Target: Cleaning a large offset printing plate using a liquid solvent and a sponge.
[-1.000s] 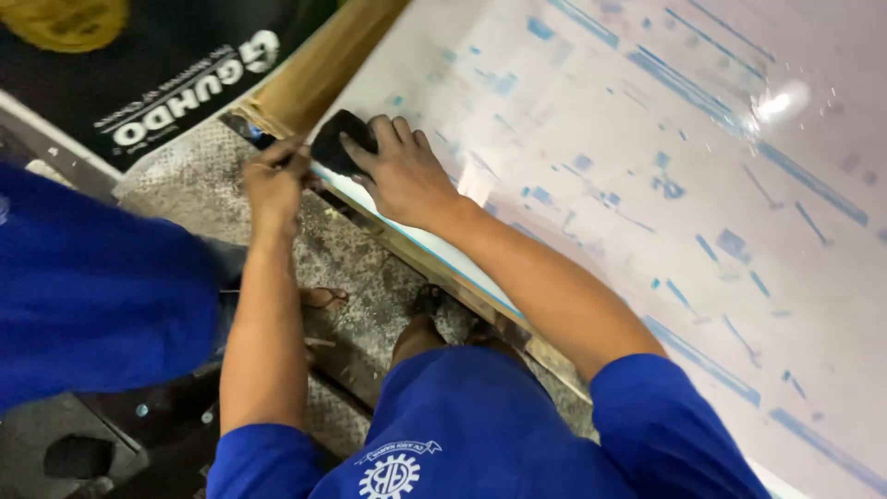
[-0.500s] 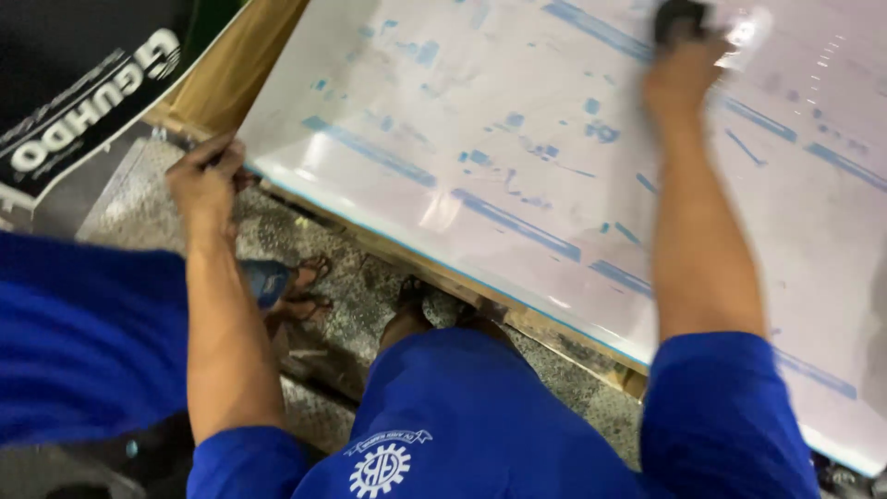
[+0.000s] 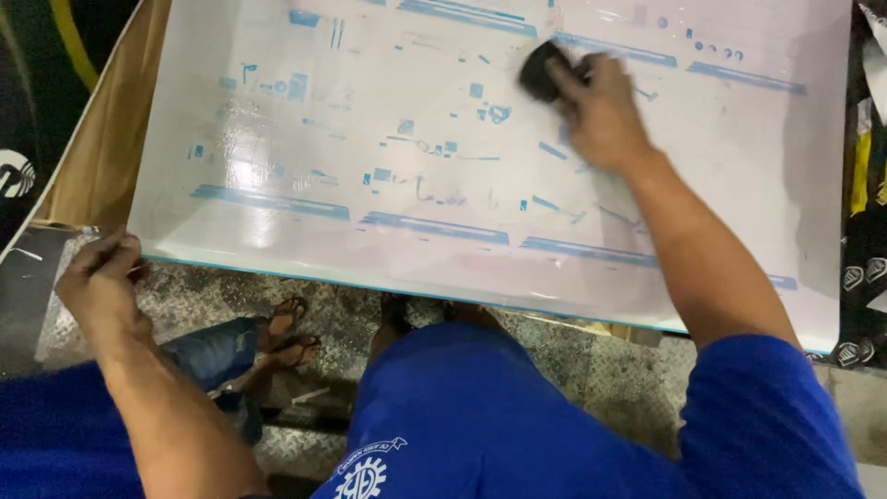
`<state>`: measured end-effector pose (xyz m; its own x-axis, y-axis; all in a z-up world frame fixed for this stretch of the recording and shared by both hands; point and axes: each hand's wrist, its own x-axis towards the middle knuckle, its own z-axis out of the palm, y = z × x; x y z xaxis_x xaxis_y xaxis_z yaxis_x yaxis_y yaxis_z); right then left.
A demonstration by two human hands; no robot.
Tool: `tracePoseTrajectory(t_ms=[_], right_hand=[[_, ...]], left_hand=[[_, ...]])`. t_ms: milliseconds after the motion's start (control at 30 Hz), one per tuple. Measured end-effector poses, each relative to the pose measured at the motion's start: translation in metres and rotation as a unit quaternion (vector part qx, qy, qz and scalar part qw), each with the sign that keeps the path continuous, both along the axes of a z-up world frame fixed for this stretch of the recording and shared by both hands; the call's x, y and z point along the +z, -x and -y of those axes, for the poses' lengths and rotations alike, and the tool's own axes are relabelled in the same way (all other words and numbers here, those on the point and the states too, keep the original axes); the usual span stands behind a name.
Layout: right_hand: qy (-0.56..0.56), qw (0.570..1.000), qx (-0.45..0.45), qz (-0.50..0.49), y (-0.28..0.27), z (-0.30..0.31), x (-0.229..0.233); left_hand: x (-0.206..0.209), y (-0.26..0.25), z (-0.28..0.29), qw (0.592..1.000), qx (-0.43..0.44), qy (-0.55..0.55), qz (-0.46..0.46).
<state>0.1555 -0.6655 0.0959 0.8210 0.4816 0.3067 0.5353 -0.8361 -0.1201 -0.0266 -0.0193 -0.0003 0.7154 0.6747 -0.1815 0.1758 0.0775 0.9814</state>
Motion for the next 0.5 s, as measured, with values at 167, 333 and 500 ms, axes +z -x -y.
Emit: tracePoseTrajectory(t_ms=[167,333,500], right_hand=[[0.012,0.993,-0.119,0.018,-0.012,0.004,-0.012],[-0.011,0.995,0.029,-0.094,0.047,-0.056,0.029],[0.023,0.995,-0.081,-0.045,0.032,0.041,0.023]], left_hand=[[-0.016,-0.038,-0.033,0.988,-0.081,-0.123,-0.05],[0.104,-0.065,0.062,0.964,-0.041,-0.064,-0.254],[0.024,-0.067,0.012,0.987,-0.161,0.019,0.001]])
